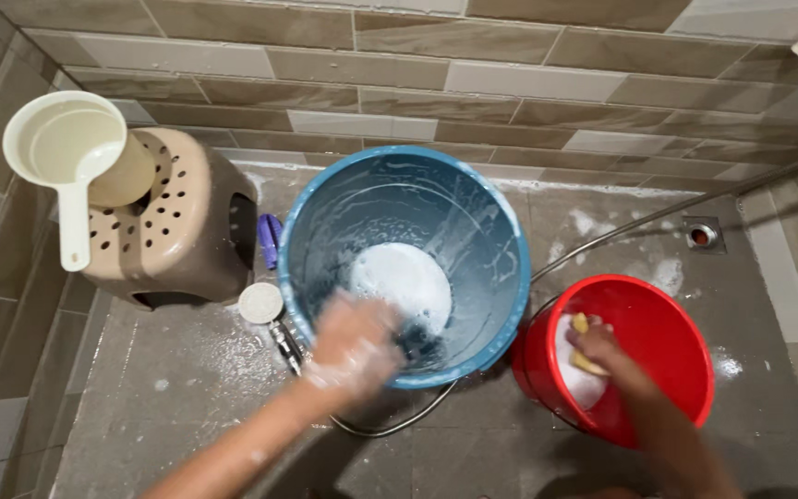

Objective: The person scrubs the inside and outside of a blue plastic bucket using a yellow sponge and soapy water from a red bucket. They then use a purple scrubbing tool to clean the bucket's bottom and finally rinse the bucket with a handheld shower head.

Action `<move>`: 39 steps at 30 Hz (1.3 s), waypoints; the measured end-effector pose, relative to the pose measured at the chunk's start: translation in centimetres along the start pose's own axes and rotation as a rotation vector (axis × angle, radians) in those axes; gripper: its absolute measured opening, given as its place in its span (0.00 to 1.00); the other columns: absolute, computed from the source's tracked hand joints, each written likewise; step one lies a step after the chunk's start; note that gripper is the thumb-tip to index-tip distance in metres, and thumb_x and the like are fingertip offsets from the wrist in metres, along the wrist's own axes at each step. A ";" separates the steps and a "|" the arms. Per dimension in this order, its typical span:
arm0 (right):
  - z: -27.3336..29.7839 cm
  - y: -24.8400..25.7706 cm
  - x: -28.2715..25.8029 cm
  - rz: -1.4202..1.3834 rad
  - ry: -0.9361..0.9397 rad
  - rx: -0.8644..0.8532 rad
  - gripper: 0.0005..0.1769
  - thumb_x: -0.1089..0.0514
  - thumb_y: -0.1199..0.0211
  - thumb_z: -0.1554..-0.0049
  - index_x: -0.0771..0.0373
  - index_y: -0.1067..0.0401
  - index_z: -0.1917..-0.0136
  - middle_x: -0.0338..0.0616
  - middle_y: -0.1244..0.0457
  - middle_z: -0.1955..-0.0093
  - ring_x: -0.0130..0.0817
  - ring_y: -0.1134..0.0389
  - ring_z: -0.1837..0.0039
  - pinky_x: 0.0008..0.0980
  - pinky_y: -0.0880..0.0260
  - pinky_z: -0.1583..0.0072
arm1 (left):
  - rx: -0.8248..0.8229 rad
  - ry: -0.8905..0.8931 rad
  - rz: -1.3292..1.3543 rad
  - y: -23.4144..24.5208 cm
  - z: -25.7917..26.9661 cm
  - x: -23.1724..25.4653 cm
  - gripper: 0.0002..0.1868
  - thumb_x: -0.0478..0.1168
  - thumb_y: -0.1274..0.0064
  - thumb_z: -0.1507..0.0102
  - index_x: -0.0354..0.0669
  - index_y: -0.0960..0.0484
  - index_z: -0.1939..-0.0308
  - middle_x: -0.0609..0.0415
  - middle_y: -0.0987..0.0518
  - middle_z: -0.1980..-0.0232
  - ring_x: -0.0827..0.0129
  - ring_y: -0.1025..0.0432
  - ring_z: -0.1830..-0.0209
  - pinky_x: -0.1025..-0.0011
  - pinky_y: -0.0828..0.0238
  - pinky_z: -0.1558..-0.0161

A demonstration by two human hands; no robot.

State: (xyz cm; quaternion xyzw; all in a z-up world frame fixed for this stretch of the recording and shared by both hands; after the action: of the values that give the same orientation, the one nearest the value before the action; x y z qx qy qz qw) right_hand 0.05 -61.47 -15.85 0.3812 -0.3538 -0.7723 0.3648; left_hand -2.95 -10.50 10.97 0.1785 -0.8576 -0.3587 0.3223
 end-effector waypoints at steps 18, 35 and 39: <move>0.3 5.7 0.3 -0.646 -0.037 -0.430 0.17 0.60 0.38 0.45 0.63 0.26 0.42 0.48 0.30 0.54 0.38 0.29 0.58 0.42 0.27 0.56 | -0.304 0.643 -0.134 0.6 -7.3 -4.5 0.20 0.60 0.43 0.38 0.49 0.18 0.58 0.43 0.18 0.68 0.46 0.23 0.67 0.51 0.26 0.64; 17.5 -4.7 -41.1 0.328 1.109 0.643 0.25 0.59 0.37 0.47 0.76 0.27 0.39 0.58 0.37 0.52 0.54 0.36 0.50 0.54 0.35 0.47 | -0.082 0.980 0.386 -6.9 -0.7 -17.6 0.35 0.69 0.54 0.35 0.40 0.15 0.49 0.36 0.16 0.52 0.44 0.22 0.52 0.55 0.27 0.47; 13.8 -3.0 -41.6 0.178 1.096 0.656 0.14 0.59 0.38 0.46 0.67 0.27 0.47 0.54 0.35 0.49 0.53 0.35 0.47 0.52 0.35 0.47 | -0.063 1.005 0.441 -7.5 -2.1 -17.6 0.38 0.69 0.51 0.37 0.37 0.20 0.43 0.33 0.20 0.47 0.42 0.24 0.46 0.55 0.30 0.43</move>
State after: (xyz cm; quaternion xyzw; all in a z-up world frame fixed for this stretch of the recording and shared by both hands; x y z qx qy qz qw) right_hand 5.93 -21.63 1.82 0.7813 -0.3641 -0.2839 0.4200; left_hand 11.90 -7.16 -0.87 0.1341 -0.6041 -0.1791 0.7649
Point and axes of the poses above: each hand's wrist, its own z-axis away from the middle knuckle, its own y-axis out of the back of the hand, x = y × z, the point moved 3 cm from there along -z, towards the middle knuckle
